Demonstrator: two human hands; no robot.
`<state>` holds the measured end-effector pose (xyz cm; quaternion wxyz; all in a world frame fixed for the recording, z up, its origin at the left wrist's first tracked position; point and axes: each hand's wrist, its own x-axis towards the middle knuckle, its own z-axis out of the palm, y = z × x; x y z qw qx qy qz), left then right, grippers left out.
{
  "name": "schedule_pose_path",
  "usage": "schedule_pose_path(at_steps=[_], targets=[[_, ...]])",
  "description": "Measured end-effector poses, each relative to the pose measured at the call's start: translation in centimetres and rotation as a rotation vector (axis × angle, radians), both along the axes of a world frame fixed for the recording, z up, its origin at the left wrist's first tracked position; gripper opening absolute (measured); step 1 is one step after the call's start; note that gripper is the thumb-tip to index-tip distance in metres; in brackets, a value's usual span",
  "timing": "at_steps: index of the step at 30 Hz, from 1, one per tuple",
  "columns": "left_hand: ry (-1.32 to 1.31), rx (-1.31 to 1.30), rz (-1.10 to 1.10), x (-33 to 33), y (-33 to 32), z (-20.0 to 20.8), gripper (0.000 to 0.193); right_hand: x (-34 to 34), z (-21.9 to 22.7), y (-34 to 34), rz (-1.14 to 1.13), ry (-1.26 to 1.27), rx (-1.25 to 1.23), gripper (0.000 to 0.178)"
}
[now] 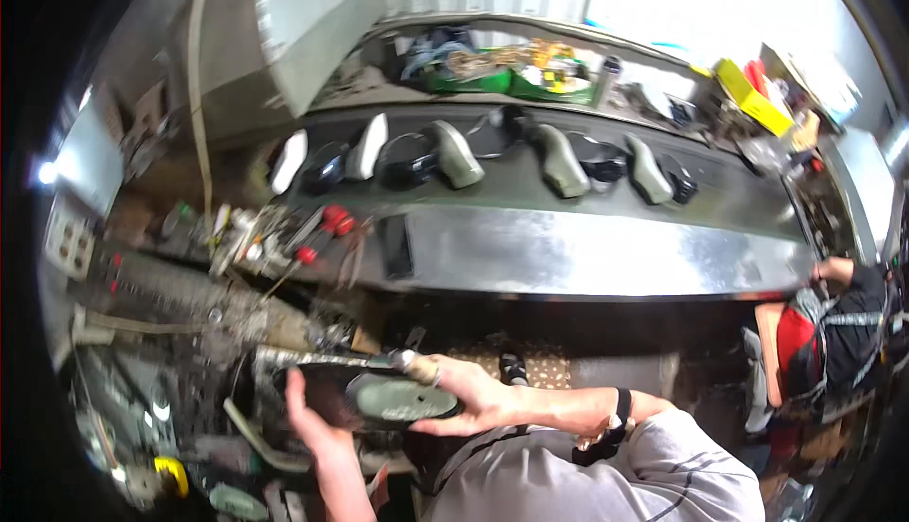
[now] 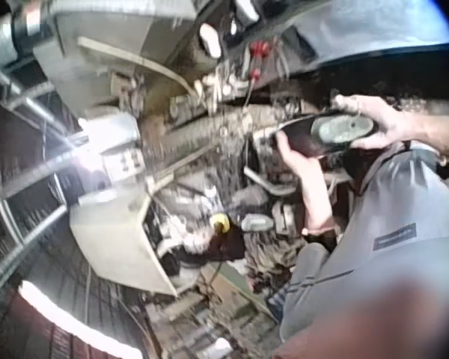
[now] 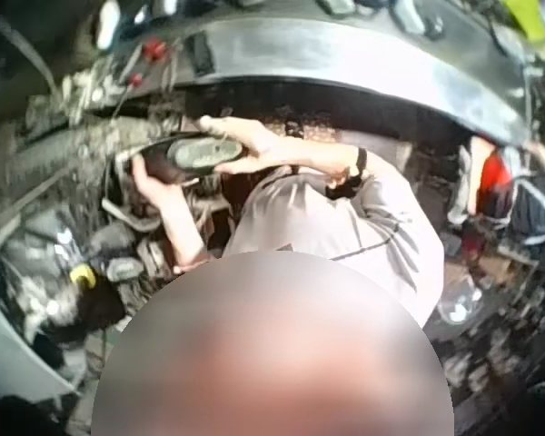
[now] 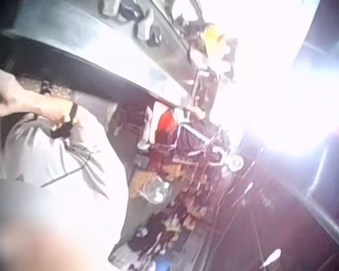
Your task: Operating a toe-lasting machine to shape and attach the upper of a shoe to the last.
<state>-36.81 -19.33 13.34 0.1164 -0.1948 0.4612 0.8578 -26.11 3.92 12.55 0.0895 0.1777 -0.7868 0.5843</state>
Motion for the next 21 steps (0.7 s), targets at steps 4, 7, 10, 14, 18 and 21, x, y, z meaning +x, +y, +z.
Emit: schedule_pose_path(at_steps=[4, 7, 10, 14, 18, 21], targets=[[-0.087, 0.033, -0.539, -1.7, 14.2, -5.4, 0.06, 5.3, -3.7, 10.5, -0.754, -0.484, -0.637, 0.078], [0.169, -0.175, -0.913, -0.7, 19.7, -8.1, 0.05, 11.6, -6.4, 21.6, -1.21, -0.36, -1.223, 0.055], [0.15, -0.381, -0.943, -0.9, 20.9, -10.1, 0.04, 18.2, -8.9, 35.8, -1.505, -0.168, -1.385, 0.04], [-0.1, -0.516, -0.853, -2.3, 20.0, -12.6, 0.039, 24.5, -12.0, 56.9, -1.38, 0.246, -1.47, 0.03], [-0.239, -0.607, -0.776, -2.5, 19.1, -13.7, 0.038, 23.2, -18.6, 67.5, -1.931, 0.079, -1.337, 0.068], [-0.3, -0.676, -0.745, -2.2, 18.1, -13.8, 0.048, 18.1, -23.6, 70.3, -1.803, -0.349, -1.249, 0.123]])
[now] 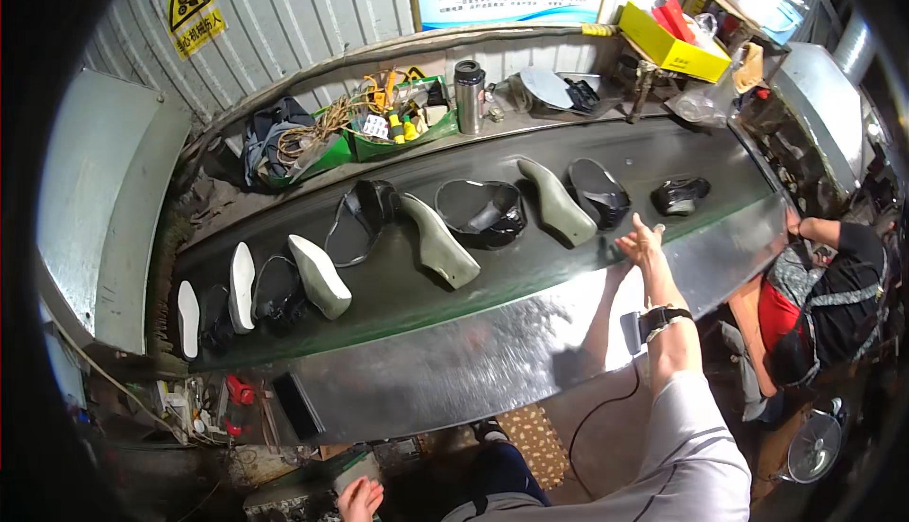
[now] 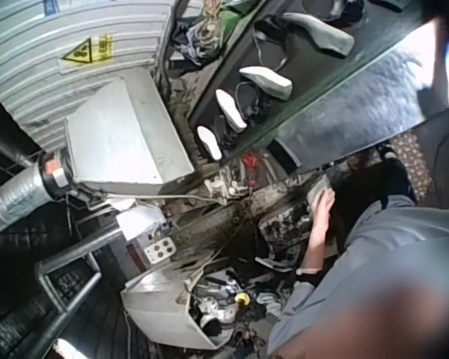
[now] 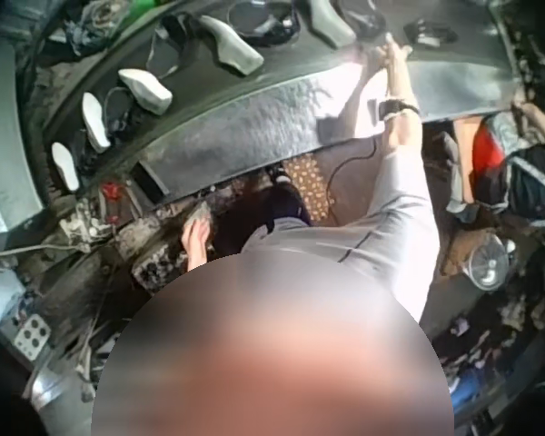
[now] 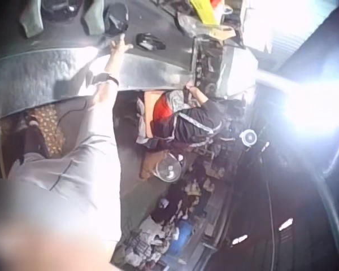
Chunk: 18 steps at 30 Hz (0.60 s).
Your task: Operating a toe-lasting machine to shape and attach the upper of a shoe to the last.
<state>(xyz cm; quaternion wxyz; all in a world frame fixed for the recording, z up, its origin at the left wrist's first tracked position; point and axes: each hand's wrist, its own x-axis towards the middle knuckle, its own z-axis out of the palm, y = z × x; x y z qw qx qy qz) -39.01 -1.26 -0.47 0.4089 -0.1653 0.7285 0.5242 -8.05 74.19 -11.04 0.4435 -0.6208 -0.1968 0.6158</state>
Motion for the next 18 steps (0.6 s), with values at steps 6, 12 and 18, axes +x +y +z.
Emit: schedule_pose_path(at_steps=[6, 12, 18], targets=[[-0.059, -0.077, -0.011, -0.2, -2.8, -0.5, 0.048, -7.9, -1.0, 4.1, -0.144, 0.254, 0.065, 0.085], [-0.088, -0.135, 0.036, -0.5, -3.1, -0.5, 0.049, -10.8, 4.7, 5.1, 0.218, -0.797, 1.01, 0.067], [-0.04, -0.06, 0.016, -1.6, -0.7, -0.2, 0.041, -11.4, 1.2, -5.3, 0.954, -1.411, 0.952, 0.099]])
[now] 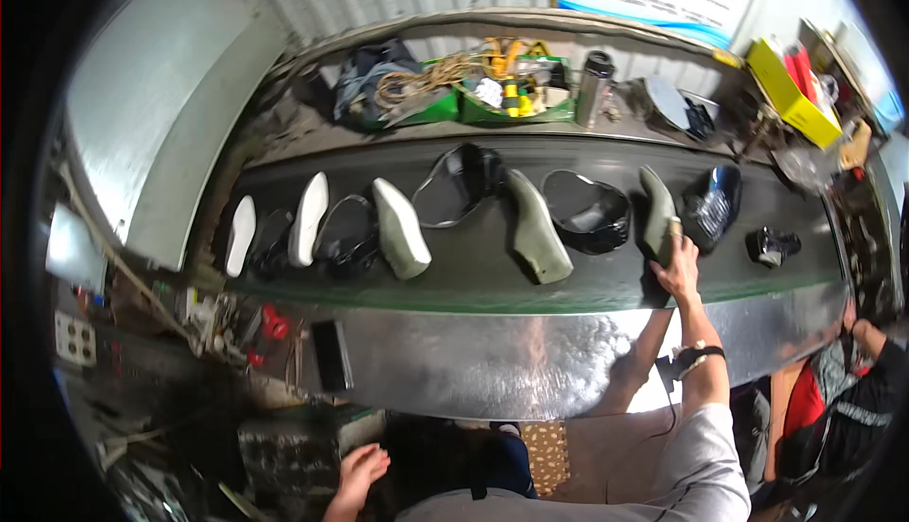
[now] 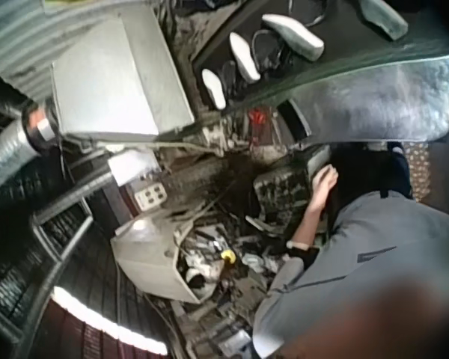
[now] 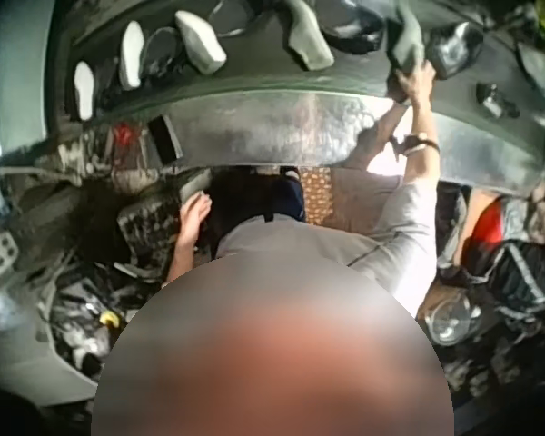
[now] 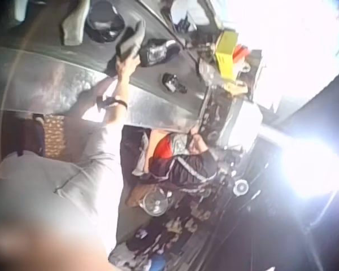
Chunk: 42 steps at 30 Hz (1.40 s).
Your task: Operating a toe-lasting machine to shape and attach the upper of a shoe to the last.
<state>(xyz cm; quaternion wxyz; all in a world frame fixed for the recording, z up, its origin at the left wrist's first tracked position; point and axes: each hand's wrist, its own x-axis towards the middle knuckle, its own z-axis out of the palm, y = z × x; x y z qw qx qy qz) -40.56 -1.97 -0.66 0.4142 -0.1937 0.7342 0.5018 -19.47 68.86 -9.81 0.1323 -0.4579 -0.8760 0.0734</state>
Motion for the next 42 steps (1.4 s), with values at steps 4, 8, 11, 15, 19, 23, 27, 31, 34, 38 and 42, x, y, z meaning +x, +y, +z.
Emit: schedule_pose_path(at_steps=[4, 8, 11, 15, 19, 23, 27, 31, 34, 38, 42], targets=[[0.028, 0.072, -0.093, -1.2, 2.7, 0.5, 0.041, 1.6, 2.5, -3.4, -0.004, -0.008, 0.051, 0.103], [0.062, 0.288, -0.36, -1.7, 7.9, 0.1, 0.041, 4.1, 7.5, -11.1, -0.007, -0.185, -0.049, 0.108], [-0.031, 0.429, -0.535, -0.4, 14.2, -1.3, 0.042, 4.6, 10.4, -19.6, 0.024, -0.223, 0.005, 0.104], [-0.346, 0.66, -0.563, 3.8, 21.9, -2.8, 0.092, 2.0, 14.2, -30.7, 0.068, -0.07, -0.182, 0.093], [-0.918, 0.994, -0.279, 4.4, 23.1, -3.2, 0.077, -0.1, 18.3, -40.3, 0.005, 0.211, -0.533, 0.086], [-0.792, 0.617, -0.273, 0.7, 17.9, -2.9, 0.06, 4.4, 19.7, -42.7, -0.292, 0.796, -0.675, 0.068], [-0.518, 0.85, -0.299, -1.9, 15.2, -3.0, 0.091, 7.7, 11.0, -40.0, -0.578, 1.498, -1.231, 0.052], [-0.121, 0.489, -0.366, -1.2, 16.7, -3.6, 0.116, 8.8, 3.7, -40.3, -0.791, 1.687, -1.557, 0.033], [0.061, 0.149, -0.37, 0.8, 18.9, -4.8, 0.118, 8.0, 2.8, -41.4, -0.653, 1.998, -1.652, 0.026], [0.22, -0.013, -0.302, 3.4, 20.7, -4.7, 0.123, 5.6, 5.3, -41.3, -0.766, 1.94, -1.527, 0.035], [0.601, 0.026, -0.525, 0.5, 20.9, -2.4, 0.099, 4.9, 9.2, -41.3, -0.457, 1.508, -1.312, 0.04]])
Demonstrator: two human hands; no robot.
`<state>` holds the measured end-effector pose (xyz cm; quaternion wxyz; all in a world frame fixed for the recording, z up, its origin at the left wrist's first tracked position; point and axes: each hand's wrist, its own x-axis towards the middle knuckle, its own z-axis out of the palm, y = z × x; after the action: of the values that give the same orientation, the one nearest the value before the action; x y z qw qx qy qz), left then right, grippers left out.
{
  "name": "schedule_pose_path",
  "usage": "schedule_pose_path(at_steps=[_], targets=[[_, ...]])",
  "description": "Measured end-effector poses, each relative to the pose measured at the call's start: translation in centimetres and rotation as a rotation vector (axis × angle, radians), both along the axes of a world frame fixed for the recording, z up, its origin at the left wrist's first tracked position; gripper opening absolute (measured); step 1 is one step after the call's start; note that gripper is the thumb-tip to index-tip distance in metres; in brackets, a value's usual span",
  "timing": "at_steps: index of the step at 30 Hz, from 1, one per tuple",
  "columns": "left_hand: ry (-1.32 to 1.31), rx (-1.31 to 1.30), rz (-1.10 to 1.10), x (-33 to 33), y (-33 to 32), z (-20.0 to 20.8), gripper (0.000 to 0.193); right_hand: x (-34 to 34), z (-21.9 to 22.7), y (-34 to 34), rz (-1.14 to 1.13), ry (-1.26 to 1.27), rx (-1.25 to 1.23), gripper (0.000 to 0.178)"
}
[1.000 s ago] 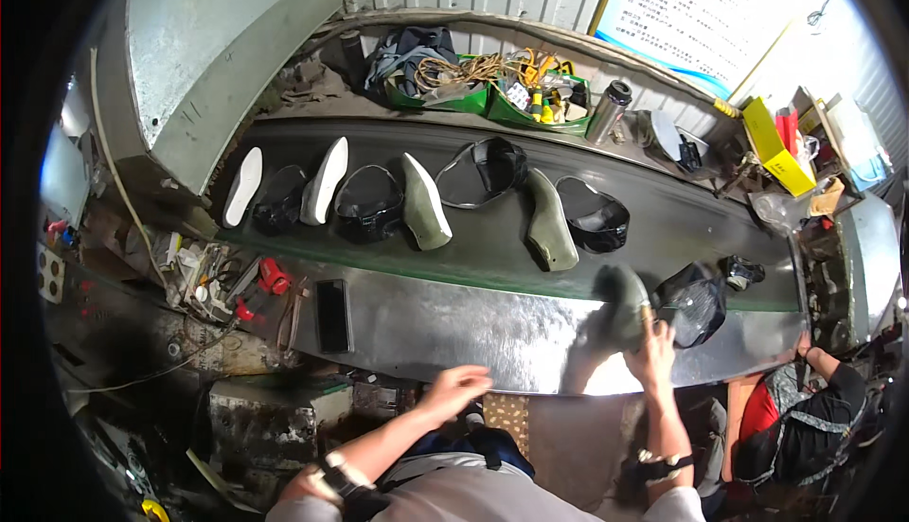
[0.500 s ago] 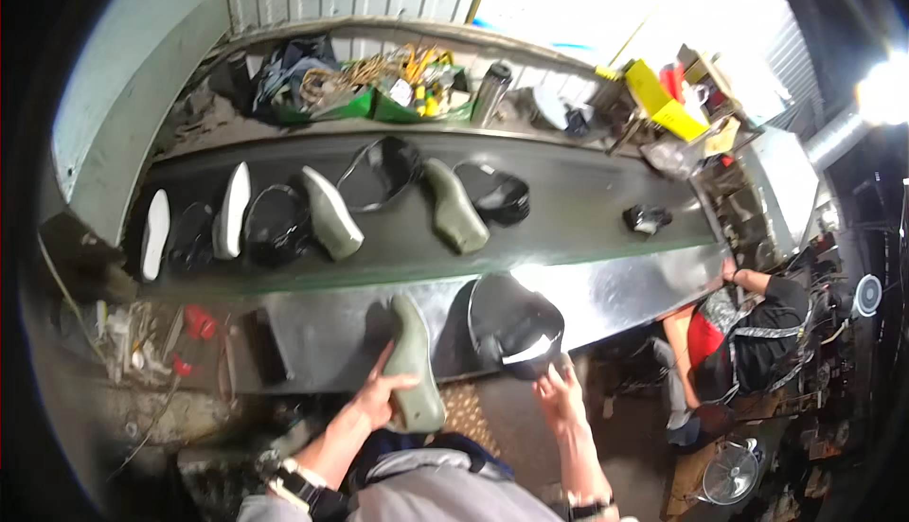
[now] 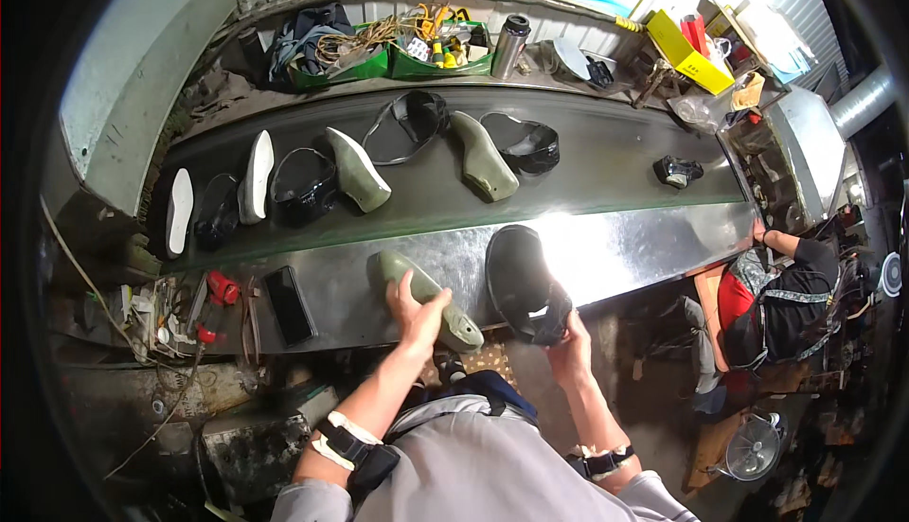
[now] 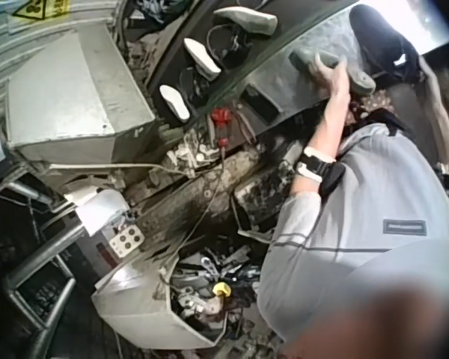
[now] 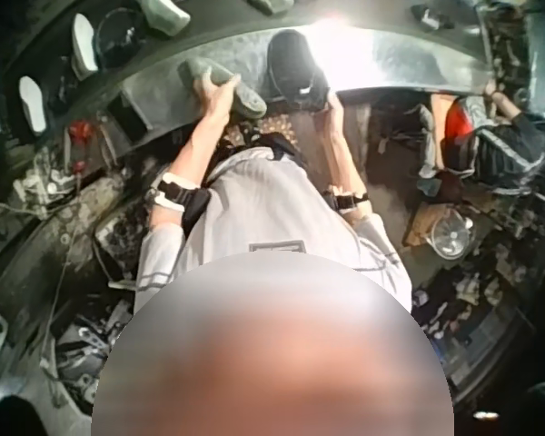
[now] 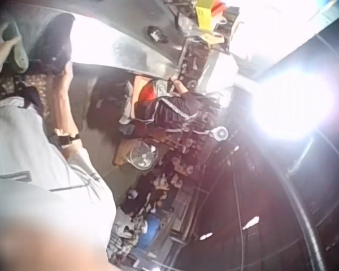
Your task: Operating a toe-lasting machine to shape and attach the upper of a shoe to the last.
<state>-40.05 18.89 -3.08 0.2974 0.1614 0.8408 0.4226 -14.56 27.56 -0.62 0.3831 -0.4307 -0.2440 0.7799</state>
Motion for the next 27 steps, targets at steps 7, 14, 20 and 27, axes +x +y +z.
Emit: schedule_pose_path(at_steps=[7, 14, 20, 27], targets=[[-1.204, 0.28, 0.003, -8.5, 0.1, 1.2, 0.029, -2.8, 1.7, -4.7, 0.724, -0.712, 1.539, 0.045], [0.432, 0.038, 0.012, -11.0, 2.4, -3.4, 0.034, -8.3, -3.8, -5.3, 0.469, -0.541, 1.565, 0.065], [0.255, 0.035, 0.119, -11.1, 1.6, -5.7, 0.034, -9.1, -5.7, -4.6, 0.393, -0.398, 1.116, 0.109], [0.246, -0.182, 0.058, -8.6, 1.7, -2.8, 0.053, -6.8, -6.8, -5.1, 0.794, -0.608, 1.218, 0.088]])
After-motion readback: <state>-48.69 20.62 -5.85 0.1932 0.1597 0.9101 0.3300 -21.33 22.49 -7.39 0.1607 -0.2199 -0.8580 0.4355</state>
